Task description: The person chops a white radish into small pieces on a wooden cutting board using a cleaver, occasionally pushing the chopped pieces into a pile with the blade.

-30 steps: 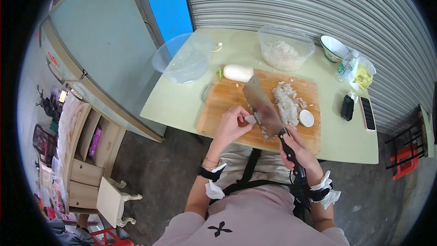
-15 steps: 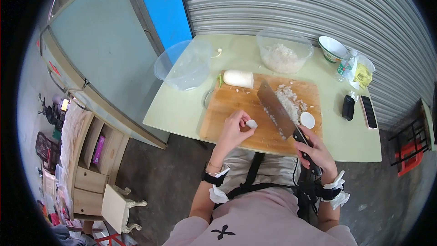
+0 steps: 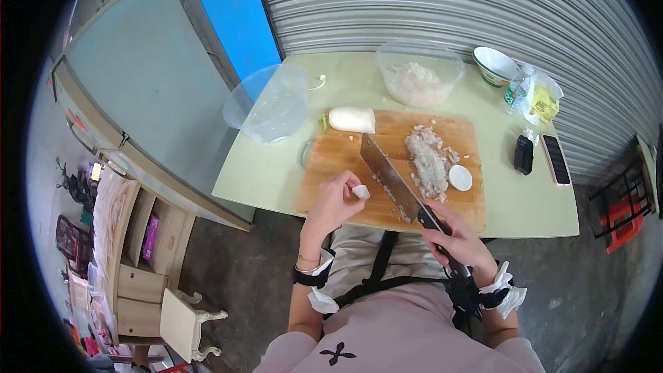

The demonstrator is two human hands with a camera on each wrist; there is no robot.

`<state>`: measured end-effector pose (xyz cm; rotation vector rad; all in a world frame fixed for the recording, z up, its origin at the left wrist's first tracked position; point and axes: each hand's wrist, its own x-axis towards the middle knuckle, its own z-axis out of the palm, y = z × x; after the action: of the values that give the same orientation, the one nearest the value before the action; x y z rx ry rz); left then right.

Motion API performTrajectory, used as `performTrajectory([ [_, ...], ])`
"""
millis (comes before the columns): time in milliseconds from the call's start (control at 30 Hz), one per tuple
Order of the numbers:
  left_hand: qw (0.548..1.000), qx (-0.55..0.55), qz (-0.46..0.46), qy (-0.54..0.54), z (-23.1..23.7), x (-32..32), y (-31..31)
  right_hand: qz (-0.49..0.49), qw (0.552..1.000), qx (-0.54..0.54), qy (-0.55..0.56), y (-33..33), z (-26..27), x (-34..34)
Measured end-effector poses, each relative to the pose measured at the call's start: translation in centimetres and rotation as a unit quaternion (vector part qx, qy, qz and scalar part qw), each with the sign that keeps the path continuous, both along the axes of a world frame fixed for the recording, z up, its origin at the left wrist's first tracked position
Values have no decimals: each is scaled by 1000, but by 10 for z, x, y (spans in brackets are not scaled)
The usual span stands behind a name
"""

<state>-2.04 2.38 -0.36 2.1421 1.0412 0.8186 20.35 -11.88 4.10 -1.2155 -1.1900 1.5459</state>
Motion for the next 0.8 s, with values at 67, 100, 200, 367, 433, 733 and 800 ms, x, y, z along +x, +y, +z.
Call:
performTrajectory([
  [67, 1000, 20, 6, 2, 2, -3, -1, 2, 1000, -20, 2, -2, 2, 5],
  [100, 1000, 19, 7, 0, 4, -3, -2, -15, 999, -35, 6, -3, 2, 10],
  [200, 1000, 23, 11, -6, 7, 0, -3, -47, 998, -43, 20, -6, 1, 21],
  [367, 1000, 24, -7, 11, 8, 6, -7, -79, 996, 1, -29, -9, 7, 21],
  [433, 999, 30, -11, 11, 8, 5, -7, -73, 997, -2, -9, -7, 9, 18],
  [733, 998, 61, 27, 8, 20, -7, -10, 35, 998, -55, 18, -11, -2, 8],
  [800, 997, 65, 30, 6, 19, -8, -12, 9, 997, -71, 30, -12, -7, 15],
])
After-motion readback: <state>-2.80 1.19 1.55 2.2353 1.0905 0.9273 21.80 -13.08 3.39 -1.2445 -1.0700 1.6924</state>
